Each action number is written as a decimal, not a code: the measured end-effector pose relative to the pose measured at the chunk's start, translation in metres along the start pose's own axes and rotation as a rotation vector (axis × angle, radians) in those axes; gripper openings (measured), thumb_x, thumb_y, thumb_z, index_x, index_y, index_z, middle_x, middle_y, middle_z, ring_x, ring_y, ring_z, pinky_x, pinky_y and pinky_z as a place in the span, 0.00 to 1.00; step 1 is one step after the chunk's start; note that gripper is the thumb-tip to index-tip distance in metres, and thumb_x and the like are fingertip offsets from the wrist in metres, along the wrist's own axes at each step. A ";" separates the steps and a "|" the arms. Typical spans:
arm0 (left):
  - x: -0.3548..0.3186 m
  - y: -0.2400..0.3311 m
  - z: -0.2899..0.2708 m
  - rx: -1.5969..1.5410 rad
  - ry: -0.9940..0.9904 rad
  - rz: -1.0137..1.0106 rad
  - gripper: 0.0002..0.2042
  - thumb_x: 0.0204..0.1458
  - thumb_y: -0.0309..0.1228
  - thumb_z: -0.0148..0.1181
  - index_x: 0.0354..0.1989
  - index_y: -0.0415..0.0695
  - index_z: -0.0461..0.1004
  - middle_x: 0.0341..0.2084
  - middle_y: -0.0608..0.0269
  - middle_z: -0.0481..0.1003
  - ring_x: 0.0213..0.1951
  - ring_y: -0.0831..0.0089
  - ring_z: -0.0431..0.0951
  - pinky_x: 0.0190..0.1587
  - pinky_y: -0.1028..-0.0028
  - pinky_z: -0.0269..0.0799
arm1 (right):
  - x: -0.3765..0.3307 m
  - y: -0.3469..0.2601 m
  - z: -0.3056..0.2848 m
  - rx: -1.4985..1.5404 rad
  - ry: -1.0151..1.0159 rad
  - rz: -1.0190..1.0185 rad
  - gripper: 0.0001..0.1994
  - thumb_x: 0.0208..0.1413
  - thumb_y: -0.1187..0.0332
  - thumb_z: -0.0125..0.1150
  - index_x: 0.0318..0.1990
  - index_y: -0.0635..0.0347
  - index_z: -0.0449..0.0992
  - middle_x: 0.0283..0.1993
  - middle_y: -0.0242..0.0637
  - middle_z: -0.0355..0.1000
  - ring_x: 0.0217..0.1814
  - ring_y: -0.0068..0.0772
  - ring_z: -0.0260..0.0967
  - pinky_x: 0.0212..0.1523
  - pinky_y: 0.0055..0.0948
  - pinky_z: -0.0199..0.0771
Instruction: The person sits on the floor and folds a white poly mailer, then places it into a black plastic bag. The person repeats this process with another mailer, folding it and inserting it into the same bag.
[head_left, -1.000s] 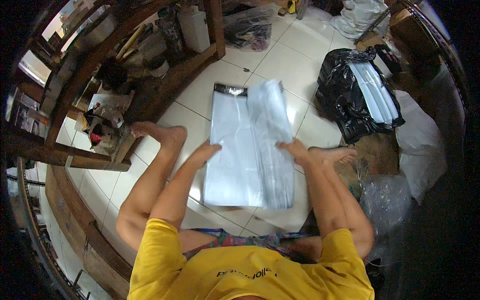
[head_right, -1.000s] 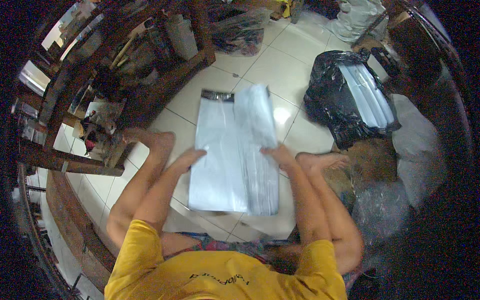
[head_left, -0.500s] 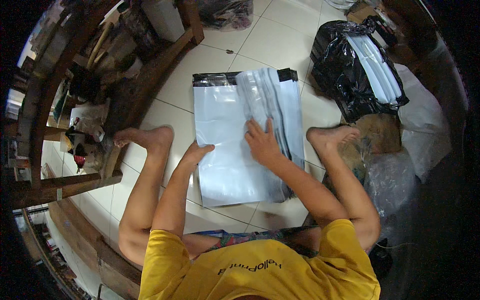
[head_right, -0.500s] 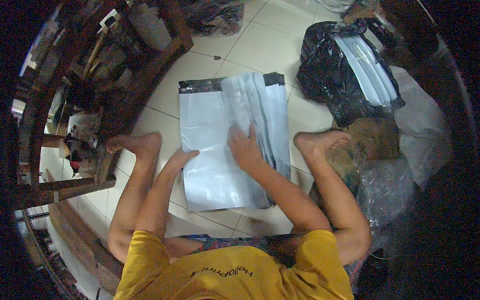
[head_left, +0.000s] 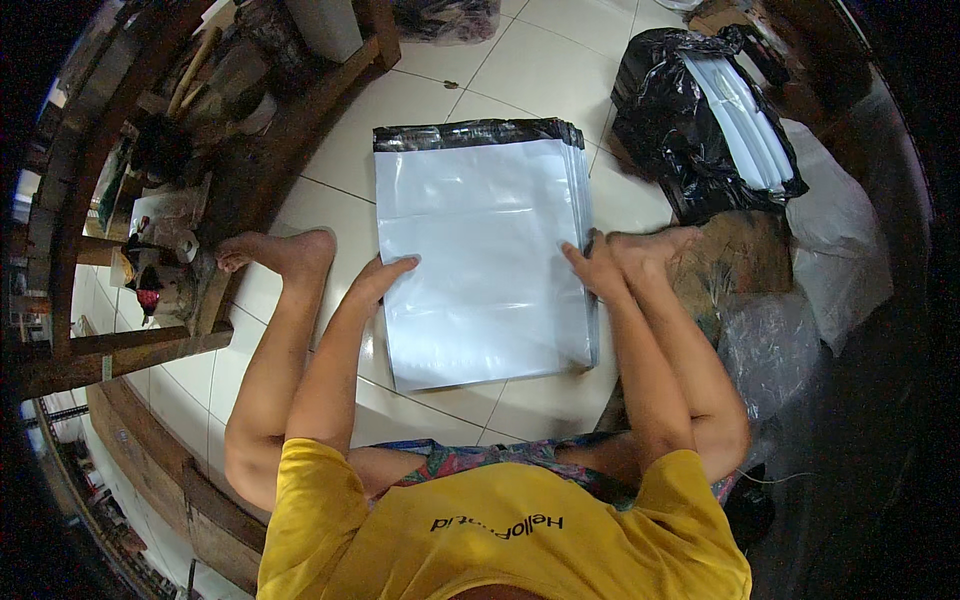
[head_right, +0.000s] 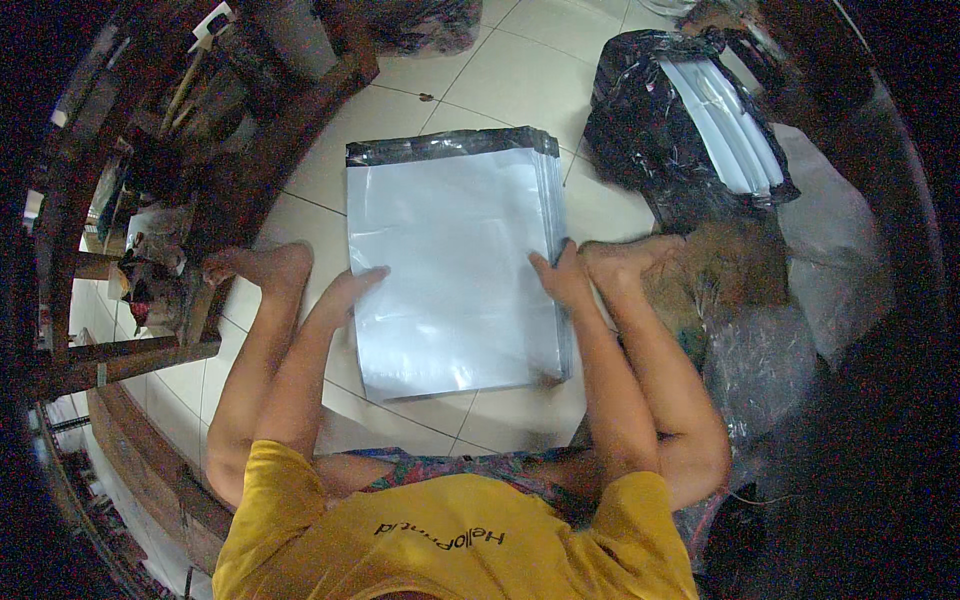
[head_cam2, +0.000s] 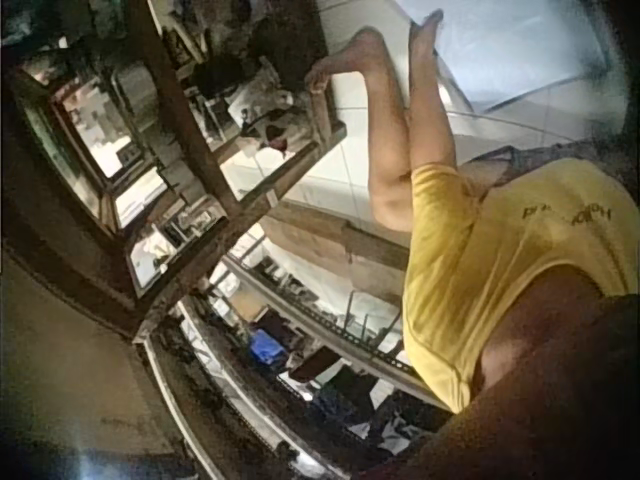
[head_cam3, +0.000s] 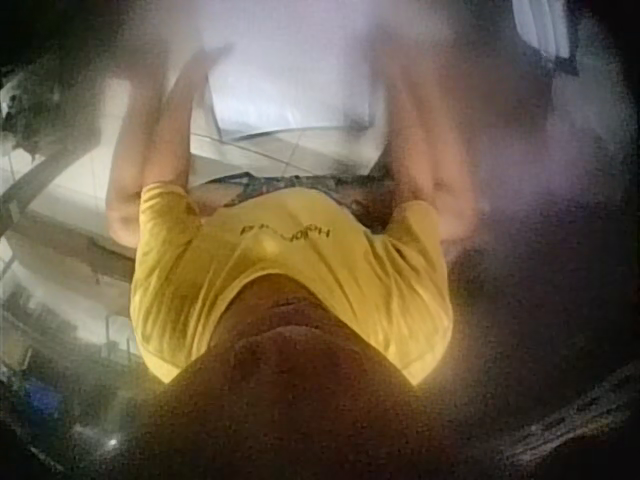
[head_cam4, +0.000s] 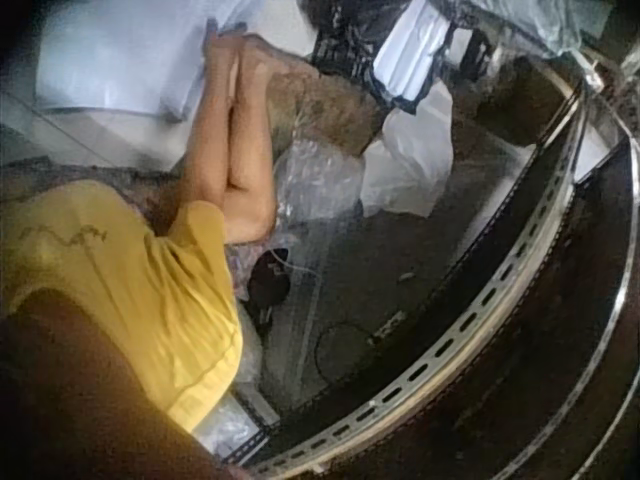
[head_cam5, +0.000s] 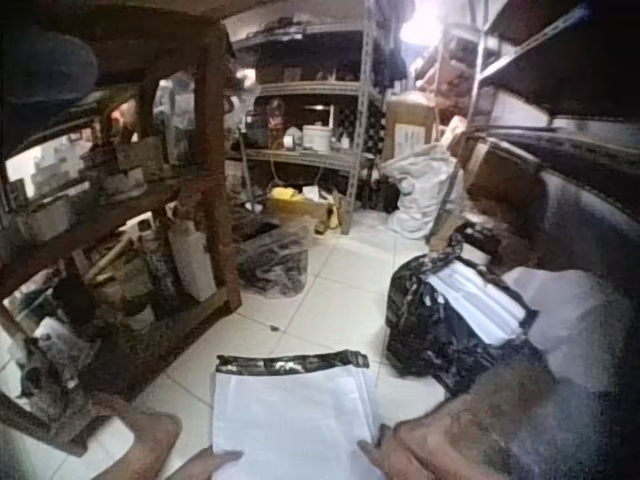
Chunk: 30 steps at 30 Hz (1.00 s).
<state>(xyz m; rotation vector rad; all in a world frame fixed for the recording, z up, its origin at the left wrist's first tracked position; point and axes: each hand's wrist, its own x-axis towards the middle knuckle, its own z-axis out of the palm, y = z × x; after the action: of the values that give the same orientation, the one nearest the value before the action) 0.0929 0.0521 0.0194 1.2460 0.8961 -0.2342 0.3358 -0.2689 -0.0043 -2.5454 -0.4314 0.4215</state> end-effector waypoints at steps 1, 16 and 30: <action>0.003 -0.007 -0.004 0.010 0.036 0.015 0.36 0.54 0.43 0.66 0.65 0.32 0.63 0.53 0.49 0.75 0.52 0.61 0.77 0.57 0.64 0.71 | -0.002 -0.009 0.004 -0.023 0.000 0.021 0.39 0.55 0.49 0.64 0.62 0.77 0.60 0.59 0.71 0.66 0.65 0.69 0.62 0.66 0.52 0.62; 0.026 -0.021 -0.035 0.058 0.124 0.118 0.30 0.57 0.46 0.63 0.63 0.42 0.67 0.50 0.54 0.76 0.49 0.65 0.77 0.53 0.64 0.72 | -0.007 0.001 0.034 0.091 -0.017 0.043 0.23 0.59 0.62 0.51 0.52 0.78 0.69 0.50 0.72 0.68 0.55 0.68 0.66 0.60 0.55 0.64; -0.028 0.022 -0.032 0.193 0.314 0.055 0.31 0.59 0.39 0.63 0.66 0.36 0.62 0.55 0.48 0.74 0.55 0.57 0.75 0.57 0.61 0.72 | -0.030 -0.026 0.050 0.075 0.179 -0.109 0.24 0.61 0.66 0.50 0.57 0.80 0.63 0.42 0.66 0.69 0.52 0.65 0.67 0.55 0.51 0.66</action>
<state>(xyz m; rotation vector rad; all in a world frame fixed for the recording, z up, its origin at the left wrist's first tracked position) 0.0739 0.0796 0.0533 1.5115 1.1262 -0.0831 0.2846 -0.2373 -0.0246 -2.4477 -0.4751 0.1651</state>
